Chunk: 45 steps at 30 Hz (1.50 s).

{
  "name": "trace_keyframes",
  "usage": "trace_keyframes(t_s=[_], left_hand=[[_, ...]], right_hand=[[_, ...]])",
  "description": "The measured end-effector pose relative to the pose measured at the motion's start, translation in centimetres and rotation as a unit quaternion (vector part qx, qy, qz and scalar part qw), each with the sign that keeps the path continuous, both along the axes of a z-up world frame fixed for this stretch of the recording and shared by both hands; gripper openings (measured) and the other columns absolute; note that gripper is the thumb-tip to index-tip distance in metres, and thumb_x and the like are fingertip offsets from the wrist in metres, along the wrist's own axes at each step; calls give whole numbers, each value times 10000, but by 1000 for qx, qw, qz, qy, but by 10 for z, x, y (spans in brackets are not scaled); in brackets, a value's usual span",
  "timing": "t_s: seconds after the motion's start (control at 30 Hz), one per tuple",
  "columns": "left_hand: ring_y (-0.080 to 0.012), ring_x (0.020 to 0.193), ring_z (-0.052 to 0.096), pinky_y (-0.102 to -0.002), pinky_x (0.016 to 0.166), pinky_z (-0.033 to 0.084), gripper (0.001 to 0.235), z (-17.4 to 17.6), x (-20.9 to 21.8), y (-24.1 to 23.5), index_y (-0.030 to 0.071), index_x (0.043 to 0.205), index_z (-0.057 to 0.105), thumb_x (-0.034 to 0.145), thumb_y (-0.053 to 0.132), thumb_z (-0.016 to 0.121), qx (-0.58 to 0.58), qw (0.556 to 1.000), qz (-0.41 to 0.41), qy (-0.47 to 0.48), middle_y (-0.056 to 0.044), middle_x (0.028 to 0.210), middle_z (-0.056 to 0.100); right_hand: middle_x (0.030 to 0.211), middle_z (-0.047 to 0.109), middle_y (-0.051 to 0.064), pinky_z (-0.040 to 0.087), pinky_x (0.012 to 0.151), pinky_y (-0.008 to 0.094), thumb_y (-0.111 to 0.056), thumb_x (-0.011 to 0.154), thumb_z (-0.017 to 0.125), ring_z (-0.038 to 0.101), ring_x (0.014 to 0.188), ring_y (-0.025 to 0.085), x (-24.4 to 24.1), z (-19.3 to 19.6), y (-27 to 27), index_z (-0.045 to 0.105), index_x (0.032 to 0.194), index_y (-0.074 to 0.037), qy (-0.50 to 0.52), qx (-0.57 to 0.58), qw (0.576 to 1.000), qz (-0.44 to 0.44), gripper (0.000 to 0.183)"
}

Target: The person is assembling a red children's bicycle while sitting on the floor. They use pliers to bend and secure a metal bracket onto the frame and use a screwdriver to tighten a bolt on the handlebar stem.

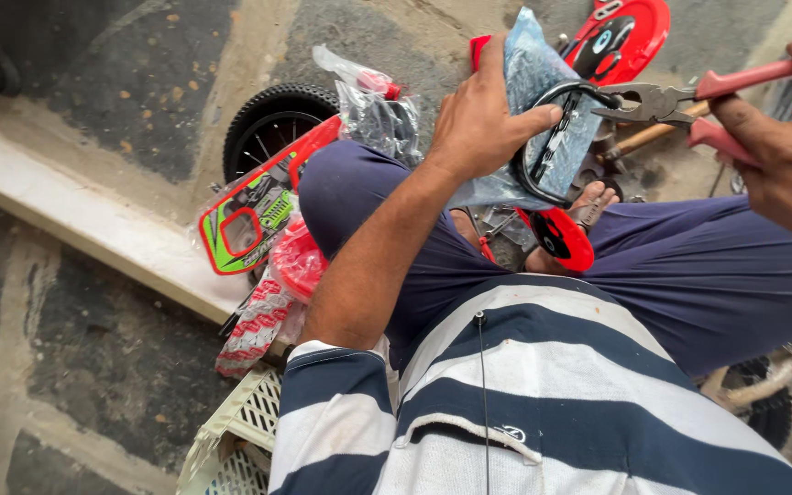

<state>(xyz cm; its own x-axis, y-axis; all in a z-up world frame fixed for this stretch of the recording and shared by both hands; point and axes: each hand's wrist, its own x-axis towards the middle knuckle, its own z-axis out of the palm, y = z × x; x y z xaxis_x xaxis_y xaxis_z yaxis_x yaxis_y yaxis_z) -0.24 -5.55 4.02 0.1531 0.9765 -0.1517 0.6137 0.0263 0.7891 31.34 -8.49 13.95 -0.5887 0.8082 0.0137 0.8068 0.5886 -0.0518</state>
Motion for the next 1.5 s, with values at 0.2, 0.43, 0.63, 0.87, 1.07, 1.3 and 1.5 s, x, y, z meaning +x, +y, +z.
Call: trace_keyframes(t_s=[0.2, 0.43, 0.63, 0.87, 1.07, 1.3, 1.5], left_hand=[[-386, 1060, 728, -514, 948, 530, 1068, 1, 12, 5, -5, 1507, 266, 765, 555, 790, -31, 999, -5, 22, -237, 1137, 725], [-395, 1085, 705, -501, 956, 523, 1078, 8, 11, 5, -29, 1494, 243, 770, 545, 799, -17, 1000, 4, 19, -263, 1180, 696], [-395, 1087, 702, -500, 951, 523, 1054, 12, 10, 5, 2, 1499, 263, 764, 545, 786, -57, 998, 17, 32, -244, 1169, 701], [-458, 1129, 666, -530, 941, 520, 1033, 6, 22, -3, 9, 1482, 314, 758, 559, 803, -3, 1000, 18, 23, -281, 1196, 693], [-473, 1146, 650, -542, 955, 505, 1010, 18, 28, -6, 7, 1487, 337, 753, 520, 805, 0, 1000, -4, 2, -294, 1217, 677], [-485, 1167, 624, -538, 977, 488, 1021, 33, 28, -4, 30, 1498, 340, 735, 514, 816, -45, 998, -6, 34, -291, 1236, 664], [-470, 1148, 642, -521, 992, 492, 1045, 43, 29, -5, 47, 1529, 309, 731, 509, 802, -76, 996, -15, 46, -272, 1236, 675]], right_hand=[[1173, 609, 214, 539, 781, 375, -234, 915, 827, 649, 896, 280, -5, 3, -7, 748, 1199, -42, 61, -107, 988, -91, 352], [1321, 650, 108, 555, 769, 287, -65, 859, 698, 711, 999, 119, -60, -75, -31, 675, 1046, -57, 615, -368, 649, -255, 189], [1421, 616, 196, 524, 814, 263, 61, 901, 657, 636, 961, 140, -88, -96, -57, 669, 1032, -2, 645, -331, 657, -206, 146], [1102, 579, 78, 481, 821, 268, 26, 858, 715, 557, 962, 118, -91, -90, -56, 644, 1051, -5, 529, -216, 797, -194, 208], [824, 606, 54, 487, 691, 297, -87, 877, 774, 553, 745, 133, -102, -74, -43, 649, 1089, -31, 488, -188, 804, -281, 253], [843, 678, 161, 520, 721, 416, -146, 858, 749, 665, 754, 305, -113, -53, -40, 661, 1041, -47, 404, -154, 832, -348, 225], [889, 651, 187, 507, 764, 452, -200, 848, 768, 667, 830, 354, -105, -58, -29, 643, 968, -24, 308, -151, 889, -303, 247]])
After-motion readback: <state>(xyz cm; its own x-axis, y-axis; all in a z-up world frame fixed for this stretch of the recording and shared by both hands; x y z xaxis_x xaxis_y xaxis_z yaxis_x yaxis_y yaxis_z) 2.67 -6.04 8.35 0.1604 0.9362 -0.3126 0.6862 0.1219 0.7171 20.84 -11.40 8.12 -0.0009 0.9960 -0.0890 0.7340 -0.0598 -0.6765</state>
